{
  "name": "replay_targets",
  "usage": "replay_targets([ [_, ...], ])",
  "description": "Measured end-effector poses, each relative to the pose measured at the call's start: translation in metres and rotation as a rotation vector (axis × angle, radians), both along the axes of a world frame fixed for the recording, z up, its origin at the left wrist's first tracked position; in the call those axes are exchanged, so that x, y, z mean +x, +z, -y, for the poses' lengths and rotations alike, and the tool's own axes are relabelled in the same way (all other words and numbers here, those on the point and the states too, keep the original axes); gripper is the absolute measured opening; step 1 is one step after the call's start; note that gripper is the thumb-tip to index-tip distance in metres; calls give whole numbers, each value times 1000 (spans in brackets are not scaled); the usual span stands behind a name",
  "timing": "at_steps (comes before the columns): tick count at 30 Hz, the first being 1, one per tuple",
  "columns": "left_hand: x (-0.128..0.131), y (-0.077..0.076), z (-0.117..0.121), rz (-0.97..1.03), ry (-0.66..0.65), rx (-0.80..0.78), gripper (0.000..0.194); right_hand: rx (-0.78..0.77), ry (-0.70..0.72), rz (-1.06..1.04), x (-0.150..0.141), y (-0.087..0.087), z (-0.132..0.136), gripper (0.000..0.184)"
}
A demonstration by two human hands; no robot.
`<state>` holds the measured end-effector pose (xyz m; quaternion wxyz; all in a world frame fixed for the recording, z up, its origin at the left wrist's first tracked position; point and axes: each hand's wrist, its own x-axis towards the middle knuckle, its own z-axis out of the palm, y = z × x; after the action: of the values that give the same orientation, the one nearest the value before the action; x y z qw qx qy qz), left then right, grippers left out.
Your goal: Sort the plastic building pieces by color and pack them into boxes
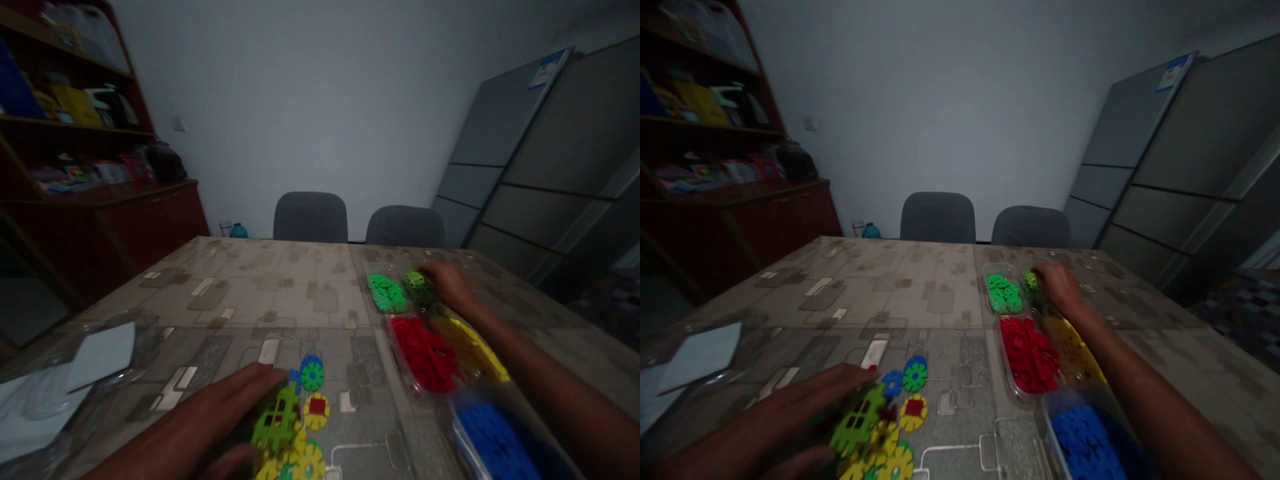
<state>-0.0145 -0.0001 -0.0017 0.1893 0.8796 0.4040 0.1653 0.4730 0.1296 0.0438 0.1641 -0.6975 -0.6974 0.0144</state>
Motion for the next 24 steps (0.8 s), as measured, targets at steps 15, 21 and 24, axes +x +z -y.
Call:
replay_targets([
  [15, 86, 5, 2, 218, -87, 88, 79, -179, 473, -527, -166, -28, 125, 13],
  [21, 49, -5, -5, 90, 11, 111, 58, 180, 79, -72, -45, 7, 53, 14],
  [24, 35, -13, -5, 76, 28, 115, 52, 225, -160, 81, 22, 16, 21, 20],
])
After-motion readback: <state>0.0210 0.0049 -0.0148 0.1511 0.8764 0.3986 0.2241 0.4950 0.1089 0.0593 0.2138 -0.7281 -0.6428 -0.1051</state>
